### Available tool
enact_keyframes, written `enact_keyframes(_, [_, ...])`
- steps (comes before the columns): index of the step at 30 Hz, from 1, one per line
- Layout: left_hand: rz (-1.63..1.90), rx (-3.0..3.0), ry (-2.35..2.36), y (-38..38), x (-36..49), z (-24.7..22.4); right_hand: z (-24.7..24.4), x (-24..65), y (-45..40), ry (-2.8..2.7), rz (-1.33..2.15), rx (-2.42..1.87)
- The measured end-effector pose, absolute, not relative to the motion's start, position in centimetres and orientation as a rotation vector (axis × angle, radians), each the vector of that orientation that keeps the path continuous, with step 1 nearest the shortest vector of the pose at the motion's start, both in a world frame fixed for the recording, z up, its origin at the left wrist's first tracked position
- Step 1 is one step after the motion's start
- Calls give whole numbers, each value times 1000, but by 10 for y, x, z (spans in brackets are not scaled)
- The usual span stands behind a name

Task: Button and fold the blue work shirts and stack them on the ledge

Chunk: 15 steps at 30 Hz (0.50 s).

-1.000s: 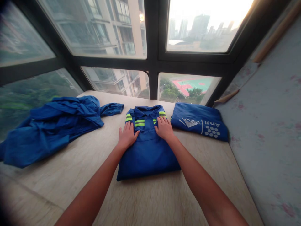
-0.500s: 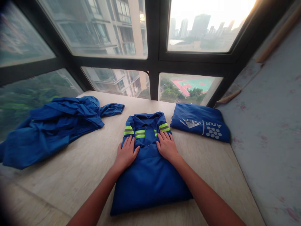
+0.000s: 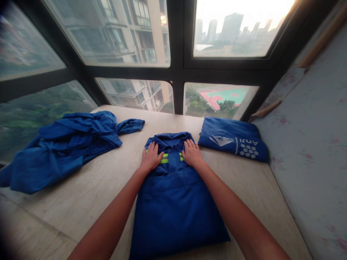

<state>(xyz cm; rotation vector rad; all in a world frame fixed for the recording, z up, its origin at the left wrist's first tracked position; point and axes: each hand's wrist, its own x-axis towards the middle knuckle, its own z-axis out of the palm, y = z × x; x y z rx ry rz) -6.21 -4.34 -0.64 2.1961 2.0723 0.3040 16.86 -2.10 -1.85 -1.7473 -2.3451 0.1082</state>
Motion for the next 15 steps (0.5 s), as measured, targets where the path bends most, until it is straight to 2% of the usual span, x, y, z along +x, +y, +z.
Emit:
enact_keyframes(4, [380,2203,2059,-44,-61,-21,-27,173,-17,-2352,121,-1757])
enact_keyframes(9, [674,2117,2129,-22,-65,9,-1,180,12,-2272,110,-1663])
enact_keyframes(15, [347,2404,1927,46,-45,34,25,163,76,-2481,154,-1533])
